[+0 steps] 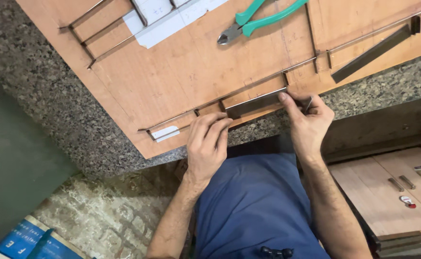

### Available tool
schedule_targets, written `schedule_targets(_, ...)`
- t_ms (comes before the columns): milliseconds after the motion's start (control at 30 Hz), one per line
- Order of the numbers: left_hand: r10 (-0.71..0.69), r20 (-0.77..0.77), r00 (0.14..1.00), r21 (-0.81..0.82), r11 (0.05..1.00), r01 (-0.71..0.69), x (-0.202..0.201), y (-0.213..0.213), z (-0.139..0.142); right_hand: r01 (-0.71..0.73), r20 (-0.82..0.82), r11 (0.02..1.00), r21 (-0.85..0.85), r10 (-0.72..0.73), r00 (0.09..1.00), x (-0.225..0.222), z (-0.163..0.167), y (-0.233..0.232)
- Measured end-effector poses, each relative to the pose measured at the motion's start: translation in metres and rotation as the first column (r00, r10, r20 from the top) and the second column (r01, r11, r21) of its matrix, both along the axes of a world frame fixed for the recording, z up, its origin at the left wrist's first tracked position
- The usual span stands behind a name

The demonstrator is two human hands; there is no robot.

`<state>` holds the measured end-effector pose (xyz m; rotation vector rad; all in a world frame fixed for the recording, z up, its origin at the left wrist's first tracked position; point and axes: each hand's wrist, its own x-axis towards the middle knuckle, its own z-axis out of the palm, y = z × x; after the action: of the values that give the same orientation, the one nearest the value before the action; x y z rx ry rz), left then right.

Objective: The person places thin brass strips into slots on a wooden jig board and hammers them down with a hammer, then picks up dark metal strips and files and fits them along the jig edges, working piece by piece across the board.

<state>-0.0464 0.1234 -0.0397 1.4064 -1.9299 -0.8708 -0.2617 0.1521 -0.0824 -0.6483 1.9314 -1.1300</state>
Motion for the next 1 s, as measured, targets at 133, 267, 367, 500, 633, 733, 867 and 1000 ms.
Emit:
schedule_targets(133,-0.13,0.137,0.982,-0.14,0.979,0.149,-0.011,-0.005,-0.007,-0.014,0.029,1.0,-0.028,0.014,0.999,-0.001,0.0,0.003)
schedule_targets(267,-0.199,0.324,0.925,-0.203,0.94,0.273,-0.019,-0.01,-0.019,-0.028,0.001,1.0,0.012,0.028,1.0,0.0,0.003,0.005)
schedule_targets(367,-0.219,0.376,0.9,-0.224,0.921,0.318,-0.017,-0.01,-0.024,-0.075,-0.034,0.997,0.008,0.075,0.997,0.001,0.011,0.003)
schedule_targets(500,-0.21,0.441,0.872,-0.312,0.876,0.369,-0.013,-0.011,-0.029,-0.255,-0.327,0.957,0.138,0.287,0.9,0.0,0.038,0.01)
schedule_targets(633,-0.22,0.464,0.858,-0.352,0.843,0.406,-0.008,-0.013,-0.036,-0.453,-0.427,0.883,0.122,0.458,0.779,0.009,0.06,0.019)
schedule_targets(733,-0.238,0.455,0.858,-0.383,0.818,0.429,-0.004,-0.016,-0.041,-0.356,-0.145,0.931,0.084,0.365,0.92,0.024,0.062,0.018)
schedule_targets(867,-0.224,0.459,0.86,-0.4,0.812,0.425,-0.003,-0.014,-0.043,-0.385,-0.251,0.914,0.126,0.405,0.879,0.039,0.059,0.01)
schedule_targets(1000,-0.214,0.428,0.878,-0.375,0.842,0.388,-0.005,-0.011,-0.042,-0.378,-0.244,0.916,0.137,0.401,0.883,0.048,0.054,0.005)
